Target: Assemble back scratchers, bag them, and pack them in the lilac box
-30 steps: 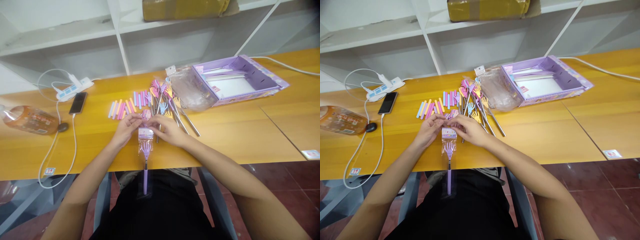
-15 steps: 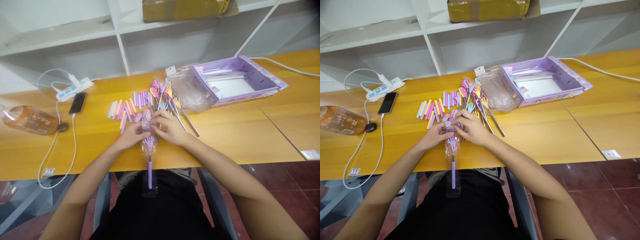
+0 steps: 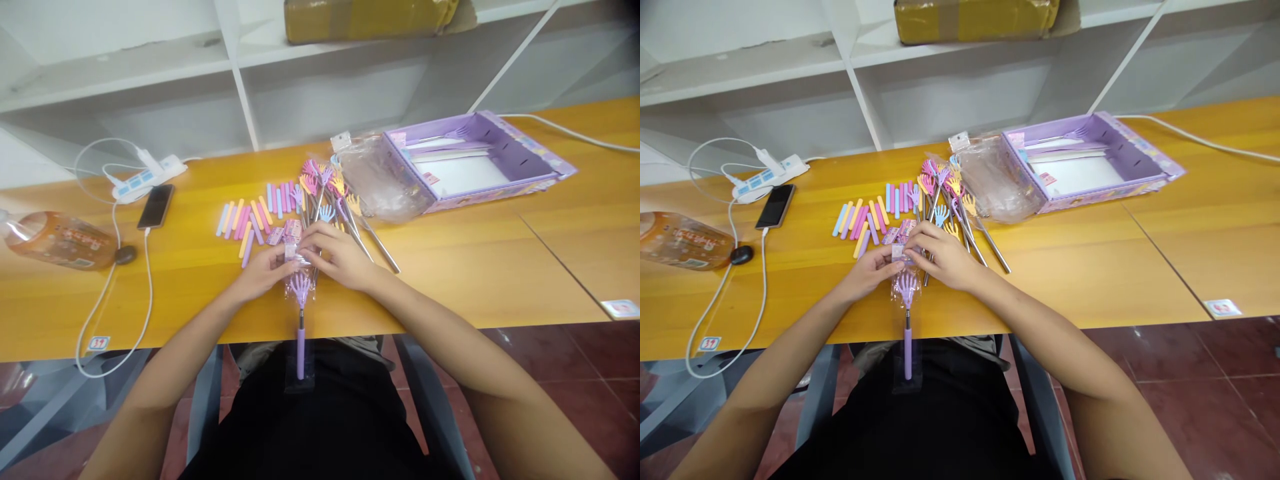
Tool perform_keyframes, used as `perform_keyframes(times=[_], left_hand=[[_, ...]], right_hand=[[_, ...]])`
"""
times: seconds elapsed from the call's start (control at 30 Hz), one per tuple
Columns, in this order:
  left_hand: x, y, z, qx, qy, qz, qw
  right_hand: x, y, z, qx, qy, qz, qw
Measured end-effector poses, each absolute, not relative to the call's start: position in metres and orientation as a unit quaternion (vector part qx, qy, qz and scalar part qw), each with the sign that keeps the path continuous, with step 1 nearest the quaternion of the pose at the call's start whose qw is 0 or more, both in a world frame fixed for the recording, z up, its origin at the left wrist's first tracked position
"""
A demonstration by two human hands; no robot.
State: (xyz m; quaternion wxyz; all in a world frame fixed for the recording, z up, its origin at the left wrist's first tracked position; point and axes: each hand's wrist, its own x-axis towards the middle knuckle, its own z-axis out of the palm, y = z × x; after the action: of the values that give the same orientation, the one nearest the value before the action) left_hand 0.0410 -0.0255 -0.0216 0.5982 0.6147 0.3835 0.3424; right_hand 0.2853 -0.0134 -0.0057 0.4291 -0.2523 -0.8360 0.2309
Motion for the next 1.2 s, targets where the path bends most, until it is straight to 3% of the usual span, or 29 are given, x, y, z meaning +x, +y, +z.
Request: perform_keyframes(times=[0.57,1.2], left_hand=[[0.0408,-0.0261,-0.0178,0.633,0.397,0.288,0.598],[0.0397,-0.0296,-0.0122,0.666,0.388,0.276,0.575]], right_hand=[[0.2878,-0.0114,-0.0119,-0.274,-0.813,0.401,0.321],[0.2892,-0.0132,-0.0043,-0.217,-0.784,0.488,0.317]])
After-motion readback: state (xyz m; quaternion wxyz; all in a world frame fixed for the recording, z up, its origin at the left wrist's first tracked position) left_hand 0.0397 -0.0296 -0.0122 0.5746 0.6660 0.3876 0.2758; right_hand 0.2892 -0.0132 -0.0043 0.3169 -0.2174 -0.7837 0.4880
